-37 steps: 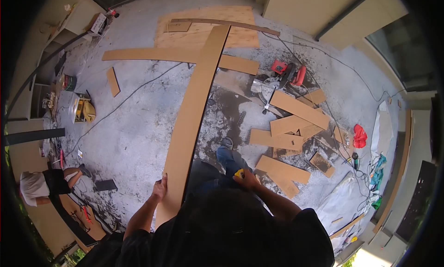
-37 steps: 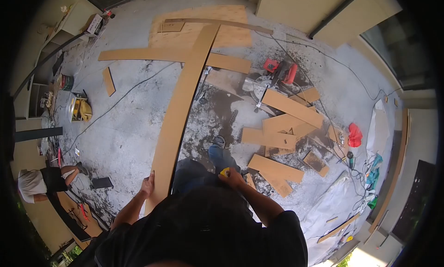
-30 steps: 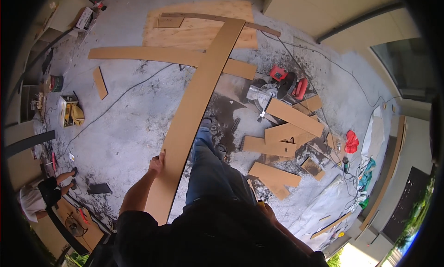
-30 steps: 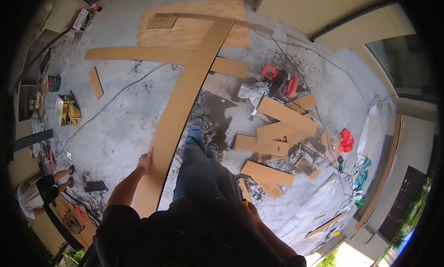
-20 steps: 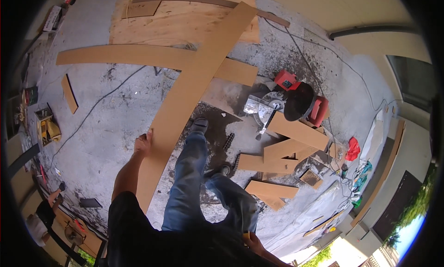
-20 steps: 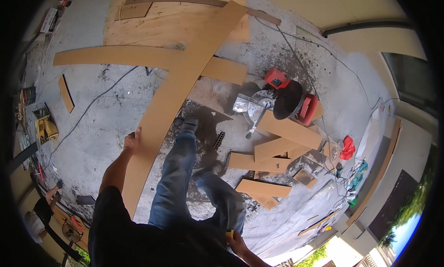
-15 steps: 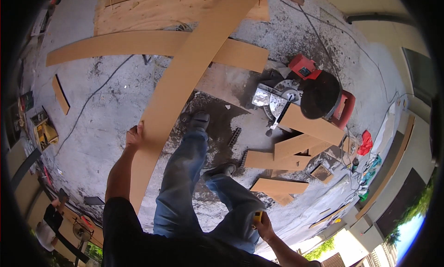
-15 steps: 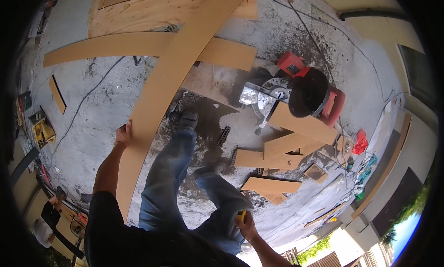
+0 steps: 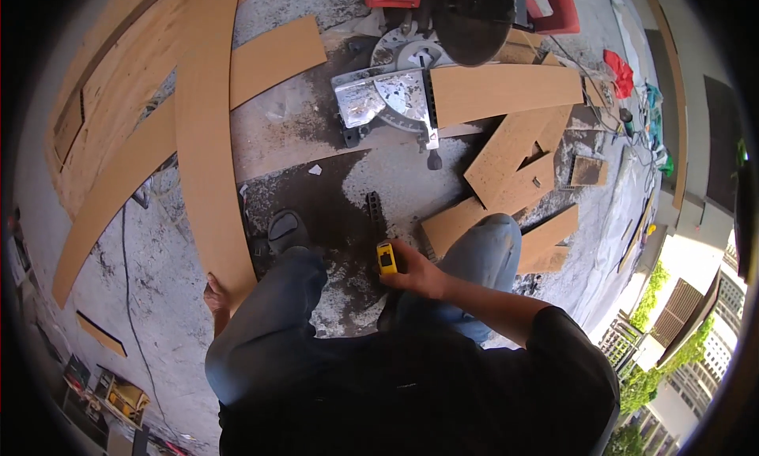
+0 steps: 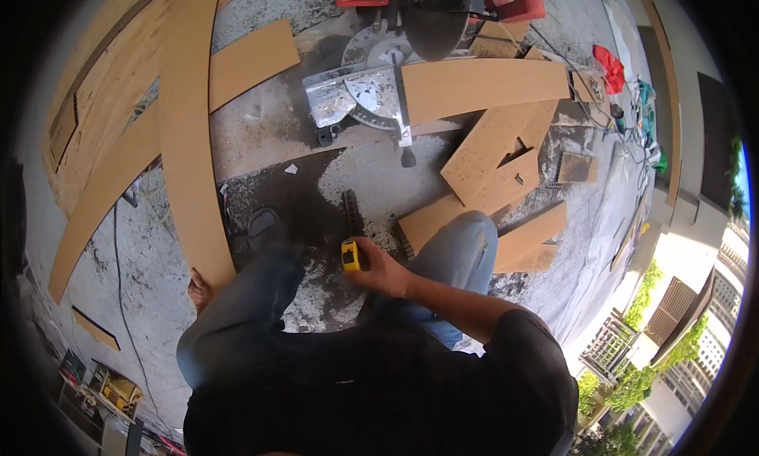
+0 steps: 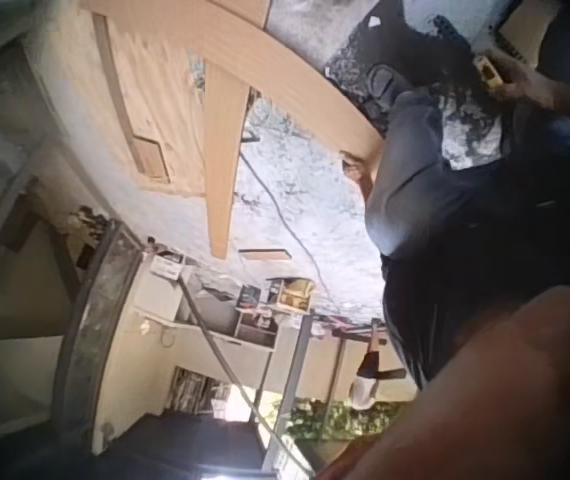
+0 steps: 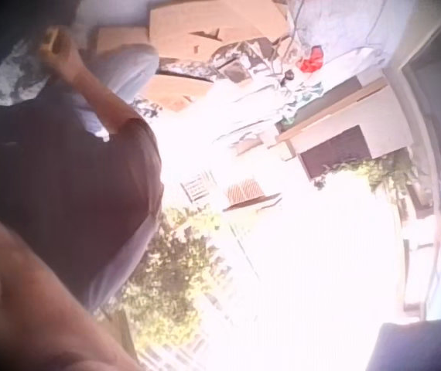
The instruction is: The person measures, marks, and cuts curved wooden planks using a miter saw and a measuring tape, then fits them against an outdoor concrete ledge.
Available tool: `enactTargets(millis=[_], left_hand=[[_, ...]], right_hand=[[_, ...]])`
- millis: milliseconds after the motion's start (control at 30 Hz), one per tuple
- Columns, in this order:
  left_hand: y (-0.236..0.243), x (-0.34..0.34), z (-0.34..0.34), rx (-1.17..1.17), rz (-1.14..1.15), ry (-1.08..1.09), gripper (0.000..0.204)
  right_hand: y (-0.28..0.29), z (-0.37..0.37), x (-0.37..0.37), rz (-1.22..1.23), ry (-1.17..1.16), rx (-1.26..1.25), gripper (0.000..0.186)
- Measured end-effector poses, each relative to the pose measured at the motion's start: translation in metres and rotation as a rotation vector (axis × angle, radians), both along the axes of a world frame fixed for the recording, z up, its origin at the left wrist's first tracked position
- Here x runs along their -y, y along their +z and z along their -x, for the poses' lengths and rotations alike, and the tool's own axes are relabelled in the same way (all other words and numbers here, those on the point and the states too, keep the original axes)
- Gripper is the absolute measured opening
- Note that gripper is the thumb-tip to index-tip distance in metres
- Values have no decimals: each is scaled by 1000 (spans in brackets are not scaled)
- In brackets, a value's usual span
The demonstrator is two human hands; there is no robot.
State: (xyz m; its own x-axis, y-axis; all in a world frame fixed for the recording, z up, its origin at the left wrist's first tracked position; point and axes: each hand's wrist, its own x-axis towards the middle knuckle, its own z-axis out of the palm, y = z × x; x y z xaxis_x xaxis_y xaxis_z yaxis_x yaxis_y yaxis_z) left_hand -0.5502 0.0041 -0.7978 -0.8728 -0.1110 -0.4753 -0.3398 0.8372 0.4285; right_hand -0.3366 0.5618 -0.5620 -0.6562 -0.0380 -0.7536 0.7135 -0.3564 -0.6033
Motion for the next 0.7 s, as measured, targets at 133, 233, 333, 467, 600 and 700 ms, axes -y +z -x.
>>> enactTargets(millis=[133, 233, 333, 467, 600, 700], left_hand=[[12, 30, 19, 130, 114, -89, 79], [30, -18, 38, 45, 250, -375, 72], [102, -134, 92, 26, -344, -398, 64], [324, -349, 51, 614, -877, -464, 63], [348, -408, 30, 596, -558, -885, 64], [377, -450, 4, 718, -469, -888, 66]], right_hand=[[15, 13, -1, 32, -63, -58, 68], [16, 5, 1, 125, -206, -129, 63], [8, 18, 3, 172, -302, -230, 55], [20, 72, 39, 288, -520, -448, 53], [73, 86, 39, 591, -637, -540, 42], [84, 55, 0, 754, -669, -401, 40]])
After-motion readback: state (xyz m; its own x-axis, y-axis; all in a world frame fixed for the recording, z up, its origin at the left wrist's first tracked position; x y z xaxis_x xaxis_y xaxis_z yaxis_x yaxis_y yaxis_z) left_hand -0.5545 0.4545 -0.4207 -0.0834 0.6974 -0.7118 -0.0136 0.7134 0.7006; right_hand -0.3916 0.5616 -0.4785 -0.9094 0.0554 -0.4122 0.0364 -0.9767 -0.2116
